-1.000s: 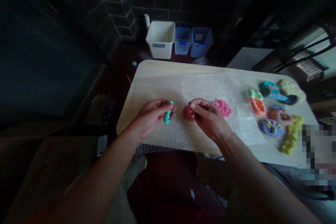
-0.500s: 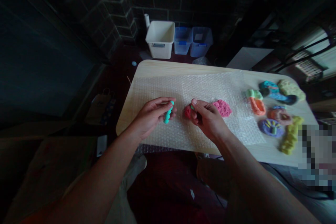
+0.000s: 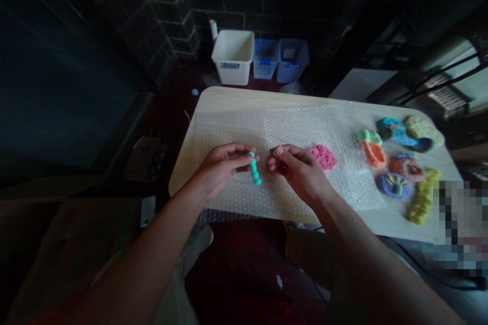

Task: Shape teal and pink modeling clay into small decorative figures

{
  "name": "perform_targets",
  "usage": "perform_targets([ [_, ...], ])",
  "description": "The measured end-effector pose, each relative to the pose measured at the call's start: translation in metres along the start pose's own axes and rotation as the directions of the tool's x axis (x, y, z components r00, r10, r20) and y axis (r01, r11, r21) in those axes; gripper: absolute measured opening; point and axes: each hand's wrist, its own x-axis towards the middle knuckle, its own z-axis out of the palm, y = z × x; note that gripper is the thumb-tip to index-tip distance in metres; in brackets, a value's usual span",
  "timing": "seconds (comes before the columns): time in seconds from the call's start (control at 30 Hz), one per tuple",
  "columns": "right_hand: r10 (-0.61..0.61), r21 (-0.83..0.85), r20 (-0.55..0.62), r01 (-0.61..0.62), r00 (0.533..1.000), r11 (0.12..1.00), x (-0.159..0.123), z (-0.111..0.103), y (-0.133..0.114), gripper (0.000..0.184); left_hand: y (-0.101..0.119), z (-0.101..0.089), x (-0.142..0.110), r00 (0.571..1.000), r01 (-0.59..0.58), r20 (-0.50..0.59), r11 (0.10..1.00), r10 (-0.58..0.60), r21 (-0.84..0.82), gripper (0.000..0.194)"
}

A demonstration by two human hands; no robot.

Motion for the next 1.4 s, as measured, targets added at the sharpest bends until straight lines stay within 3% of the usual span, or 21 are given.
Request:
perform_targets([
  [0.27, 0.024, 0.091, 0.088, -0.032, 0.996, 0.995, -0.001, 0.004, -0.003, 0.027, 0.001, 0.0, 0.0, 1.0, 0.018, 0.008, 1.0, -0.018, 0.004, 0.032],
  [0.5, -0.044, 0.017, 0.021, 0.043, 0.999, 0.999, -0.003, 0.003, -0.003, 0.025, 0.001, 0.001, -0.002, 0.999, -0.017, 0.037, 0.998, 0.015, 0.056, 0.03],
  [0.63, -0.039, 0.005, 0.039, 0.039, 0.998, 0.999, -0.003, 0.002, -0.002, 0.034, 0.001, 0.002, -0.004, 0.996, -0.054, 0.073, 0.997, 0.05, 0.054, 0.033],
  [0.9, -0.165, -0.116, 0.055, 0.17, 0.985, 0.979, -0.006, 0.006, 0.001, 0.021, 0.001, 0.002, -0.003, 0.993, -0.111, 0.051, 0.991, 0.107, 0.072, 0.032],
  [1.4, -0.201, -0.195, 0.066, 0.21, 0.977, 0.958, -0.011, 0.014, -0.003, 0.021, 0.0, 0.004, -0.004, 0.992, -0.117, 0.049, 0.987, 0.112, 0.113, 0.029],
])
